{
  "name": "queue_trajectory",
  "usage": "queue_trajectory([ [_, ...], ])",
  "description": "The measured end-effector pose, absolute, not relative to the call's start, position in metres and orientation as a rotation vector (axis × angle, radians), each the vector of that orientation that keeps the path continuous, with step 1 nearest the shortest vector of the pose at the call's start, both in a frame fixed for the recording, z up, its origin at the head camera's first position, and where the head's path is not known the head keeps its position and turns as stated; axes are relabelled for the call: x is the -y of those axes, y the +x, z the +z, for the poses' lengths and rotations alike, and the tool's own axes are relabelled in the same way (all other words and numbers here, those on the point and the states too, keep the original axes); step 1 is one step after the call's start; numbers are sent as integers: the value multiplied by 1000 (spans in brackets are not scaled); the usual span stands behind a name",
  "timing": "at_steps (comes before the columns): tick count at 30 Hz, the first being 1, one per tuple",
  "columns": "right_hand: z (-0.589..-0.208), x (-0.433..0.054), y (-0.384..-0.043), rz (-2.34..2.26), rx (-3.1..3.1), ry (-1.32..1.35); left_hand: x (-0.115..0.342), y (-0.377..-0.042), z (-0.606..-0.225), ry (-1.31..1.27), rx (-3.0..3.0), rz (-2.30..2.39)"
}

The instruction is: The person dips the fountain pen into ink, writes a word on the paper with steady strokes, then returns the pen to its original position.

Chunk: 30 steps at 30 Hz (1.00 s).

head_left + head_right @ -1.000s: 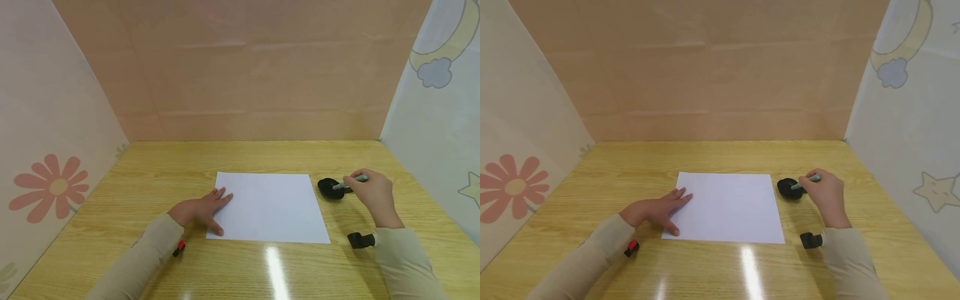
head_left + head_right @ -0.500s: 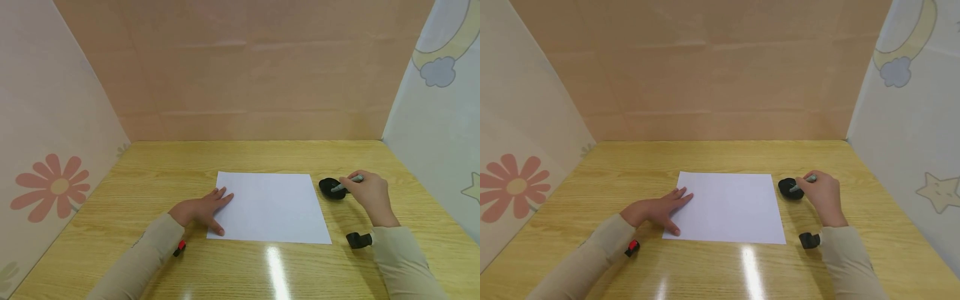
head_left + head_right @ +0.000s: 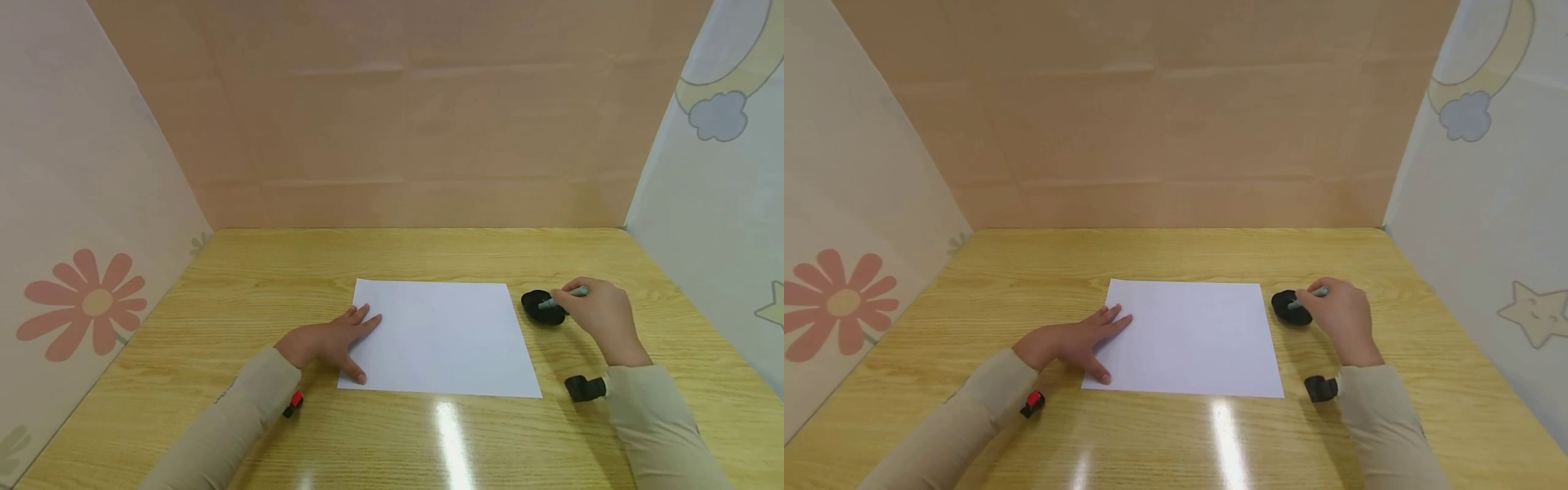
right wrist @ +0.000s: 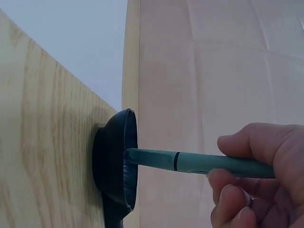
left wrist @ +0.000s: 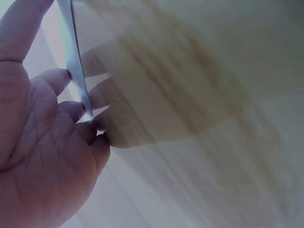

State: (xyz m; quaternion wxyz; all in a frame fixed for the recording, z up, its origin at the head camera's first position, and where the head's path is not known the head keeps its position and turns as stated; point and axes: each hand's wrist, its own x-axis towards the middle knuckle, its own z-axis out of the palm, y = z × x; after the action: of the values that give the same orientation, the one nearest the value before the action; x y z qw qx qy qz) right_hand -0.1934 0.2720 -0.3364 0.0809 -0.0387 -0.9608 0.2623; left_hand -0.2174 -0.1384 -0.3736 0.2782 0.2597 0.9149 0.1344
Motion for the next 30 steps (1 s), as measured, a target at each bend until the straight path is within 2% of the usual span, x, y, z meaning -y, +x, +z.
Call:
queue_trajectory([
  [15,-320,-271,-202,831,2974,-79,138,-218,-373,693,-2452,361],
  [30,-322,-275,-205,808,3063,-75,139,-218,-374,679,-2454,345],
])
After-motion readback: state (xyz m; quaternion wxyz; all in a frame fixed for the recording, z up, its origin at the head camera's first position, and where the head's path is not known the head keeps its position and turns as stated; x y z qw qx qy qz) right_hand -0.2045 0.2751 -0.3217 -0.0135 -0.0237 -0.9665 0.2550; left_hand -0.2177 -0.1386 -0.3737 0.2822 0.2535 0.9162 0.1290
